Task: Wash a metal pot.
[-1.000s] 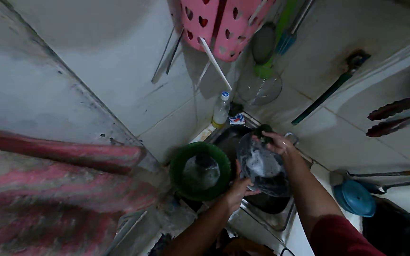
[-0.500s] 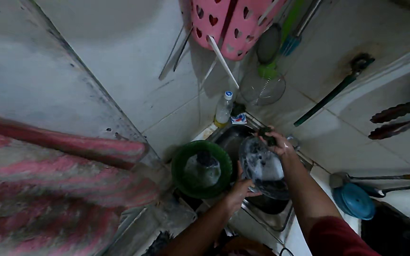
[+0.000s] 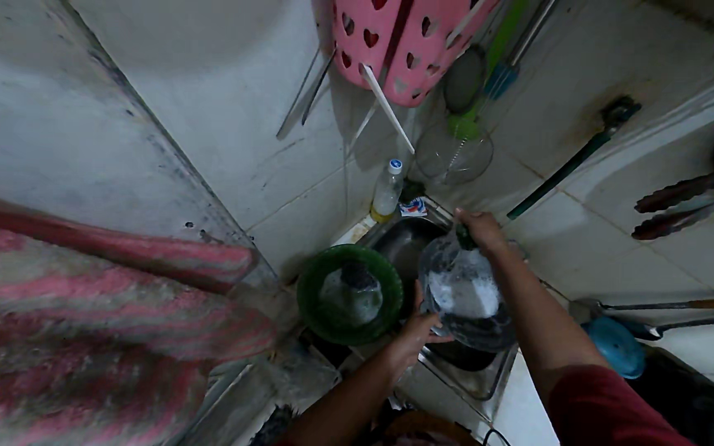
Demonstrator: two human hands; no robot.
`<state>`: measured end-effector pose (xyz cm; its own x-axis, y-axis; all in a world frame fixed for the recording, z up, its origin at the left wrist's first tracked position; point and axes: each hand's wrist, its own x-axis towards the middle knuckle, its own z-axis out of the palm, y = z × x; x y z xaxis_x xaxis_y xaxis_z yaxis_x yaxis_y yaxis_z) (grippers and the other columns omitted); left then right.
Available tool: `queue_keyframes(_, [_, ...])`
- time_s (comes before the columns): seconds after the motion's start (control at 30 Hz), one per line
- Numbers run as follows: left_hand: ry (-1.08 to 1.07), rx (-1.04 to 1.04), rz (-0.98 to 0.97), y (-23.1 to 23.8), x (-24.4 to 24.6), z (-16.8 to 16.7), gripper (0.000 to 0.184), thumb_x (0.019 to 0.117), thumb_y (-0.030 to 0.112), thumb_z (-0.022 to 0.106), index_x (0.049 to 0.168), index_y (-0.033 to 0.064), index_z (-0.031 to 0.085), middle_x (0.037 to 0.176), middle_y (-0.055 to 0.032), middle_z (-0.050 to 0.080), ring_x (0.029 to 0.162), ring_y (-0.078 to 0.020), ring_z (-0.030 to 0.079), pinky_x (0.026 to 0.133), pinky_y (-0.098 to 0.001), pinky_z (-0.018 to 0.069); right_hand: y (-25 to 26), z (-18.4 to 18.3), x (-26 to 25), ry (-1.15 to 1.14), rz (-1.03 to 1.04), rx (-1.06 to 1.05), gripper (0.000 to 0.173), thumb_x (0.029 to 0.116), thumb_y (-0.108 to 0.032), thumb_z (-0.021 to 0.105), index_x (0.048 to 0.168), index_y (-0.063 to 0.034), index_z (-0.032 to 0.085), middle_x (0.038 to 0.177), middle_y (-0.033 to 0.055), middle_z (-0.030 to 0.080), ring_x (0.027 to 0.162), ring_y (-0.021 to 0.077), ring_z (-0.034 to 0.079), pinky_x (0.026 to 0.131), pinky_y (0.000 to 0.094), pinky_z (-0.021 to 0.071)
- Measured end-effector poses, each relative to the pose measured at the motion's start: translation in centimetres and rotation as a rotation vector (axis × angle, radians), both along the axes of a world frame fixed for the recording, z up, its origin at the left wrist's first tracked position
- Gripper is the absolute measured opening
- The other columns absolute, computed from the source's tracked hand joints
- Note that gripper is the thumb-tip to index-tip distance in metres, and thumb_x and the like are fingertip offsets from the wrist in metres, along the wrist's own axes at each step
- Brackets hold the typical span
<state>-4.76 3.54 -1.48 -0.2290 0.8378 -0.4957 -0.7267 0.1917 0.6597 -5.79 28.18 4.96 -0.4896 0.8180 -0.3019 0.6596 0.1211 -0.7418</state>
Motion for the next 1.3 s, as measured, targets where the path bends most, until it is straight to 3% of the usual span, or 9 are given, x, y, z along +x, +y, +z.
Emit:
queue_keyframes(0.23, [0.024, -0.008, -0.019, 0.0, 0.3, -1.0, 0.096, 0.0951, -0.006, 0.044, 0.163, 0.0351, -0.011, 0.169, -0.0151, 0.009, 0.124, -0.0343, 0.060, 0.085, -0.0497, 0.0608, -7.5, -0.2, -2.8, 0.173, 0.094, -0.276, 0.054, 0.1089, -0.049, 0.041, 0.106, -0.0010, 0.065, 0.087, 0.0081, 0.065, 0.073, 0.0159, 0.060, 0.070, 0.0384, 0.0535])
queue_keyframes(0.4, [0.044, -0.102, -0.016, -0.9, 0.7, 0.0, 0.045, 0.1071, 0.005, 0.040, 0.152, 0.0057, 0.031, 0.125, -0.0156, 0.056, 0.097, -0.0200, 0.063, 0.077, -0.0352, 0.0556, -15.6, -2.1, -5.0, -0.029, 0.660, -0.305, 0.043, 0.1114, -0.034, 0.043, 0.128, -0.0002, 0.065, 0.130, 0.0193, 0.064, 0.120, 0.0284, 0.059, 0.105, 0.0491, 0.0452])
queue_keyframes(0.5, [0.002, -0.104, -0.016, -1.3, 0.6, 0.2, 0.040, 0.1069, 0.003, 0.039, 0.147, 0.0031, 0.036, 0.123, -0.0159, 0.056, 0.097, -0.0216, 0.063, 0.077, -0.0371, 0.0556, -16.5, -0.6, -4.0, -0.334, 0.984, 0.027, 0.047, 0.1074, -0.042, 0.051, 0.146, -0.0154, 0.059, 0.153, 0.0159, 0.050, 0.144, 0.0381, 0.041, 0.117, 0.0619, 0.0318])
queue_keyframes(0.63, [-0.062, -0.001, -0.017, -2.0, 0.2, -0.7, 0.090, 0.0951, -0.007, 0.041, 0.164, 0.0314, -0.003, 0.159, -0.0192, 0.031, 0.118, -0.0351, 0.062, 0.082, -0.0512, 0.0601, -10.4, 4.1, 3.5, -0.365, 0.534, 0.330, 0.037, 0.1057, -0.039, 0.056, 0.126, -0.0122, 0.071, 0.121, 0.0188, 0.070, 0.113, 0.0409, 0.066, 0.097, 0.0661, 0.0487])
queue_keyframes(0.77, [-0.056, 0.042, -0.034, -2.4, -0.7, -0.7, 0.089, 0.0944, -0.005, 0.039, 0.164, 0.0317, -0.003, 0.164, -0.0176, 0.025, 0.122, -0.0357, 0.061, 0.084, -0.0531, 0.0606, 1.5, 3.6, 14.5, -0.520, -0.024, 0.398, 0.062, 0.1046, -0.040, 0.058, 0.152, -0.0029, 0.044, 0.147, 0.0347, 0.047, 0.136, 0.0546, 0.045, 0.107, 0.0710, 0.0387])
queue_keyframes(0.9, [-0.030, 0.006, -0.079, -1.4, -1.2, -0.2, 0.086, 0.0952, -0.004, 0.037, 0.165, 0.0314, 0.001, 0.163, -0.0179, 0.025, 0.119, -0.0351, 0.062, 0.083, -0.0509, 0.0608, 3.9, 0.9, 19.4, -0.191, -0.209, -0.156, 0.051, 0.1107, -0.043, 0.040, 0.145, -0.0050, 0.048, 0.128, 0.0182, 0.060, 0.107, 0.0257, 0.063, 0.090, 0.0431, 0.0533])
queue_keyframes(1.03, [-0.027, -0.058, -0.082, 0.2, -1.8, 0.6, 0.075, 0.0992, 0.000, 0.040, 0.164, 0.0260, 0.013, 0.150, -0.0215, 0.042, 0.106, -0.0333, 0.066, 0.079, -0.0467, 0.0609, 3.0, 0.3, 19.6, 0.010, -0.399, -0.060, 0.043, 0.1112, -0.041, 0.039, 0.122, -0.0045, 0.060, 0.081, -0.0013, 0.051, 0.061, 0.0045, 0.046, 0.058, 0.0230, 0.0430])
queue_keyframes(1.13, [0.045, -0.155, -0.094, -0.2, -2.4, 2.0, 0.059, 0.1087, 0.017, 0.042, 0.162, 0.0184, 0.016, 0.141, -0.0222, 0.050, 0.100, -0.0294, 0.069, 0.083, -0.0402, 0.0601, 3.5, 1.4, 19.9, -0.027, -0.411, 0.070, 0.044, 0.1102, -0.042, 0.041, 0.122, -0.0052, 0.062, 0.085, -0.0012, 0.053, 0.063, 0.0034, 0.045, 0.061, 0.0242, 0.0438])
queue_keyframes(1.3, [0.490, -0.065, 0.010, -5.4, -0.4, 1.1, 0.068, 0.1058, 0.021, 0.048, 0.165, 0.0235, 0.015, 0.164, -0.0111, 0.032, 0.132, -0.0260, 0.056, 0.103, -0.0445, 0.0518, 4.8, 2.9, 18.8, -0.155, -0.348, 0.219, 0.058, 0.1096, -0.049, 0.037, 0.120, 0.0026, 0.061, 0.101, 0.0111, 0.059, 0.081, 0.0140, 0.054, 0.078, 0.0382, 0.0493])
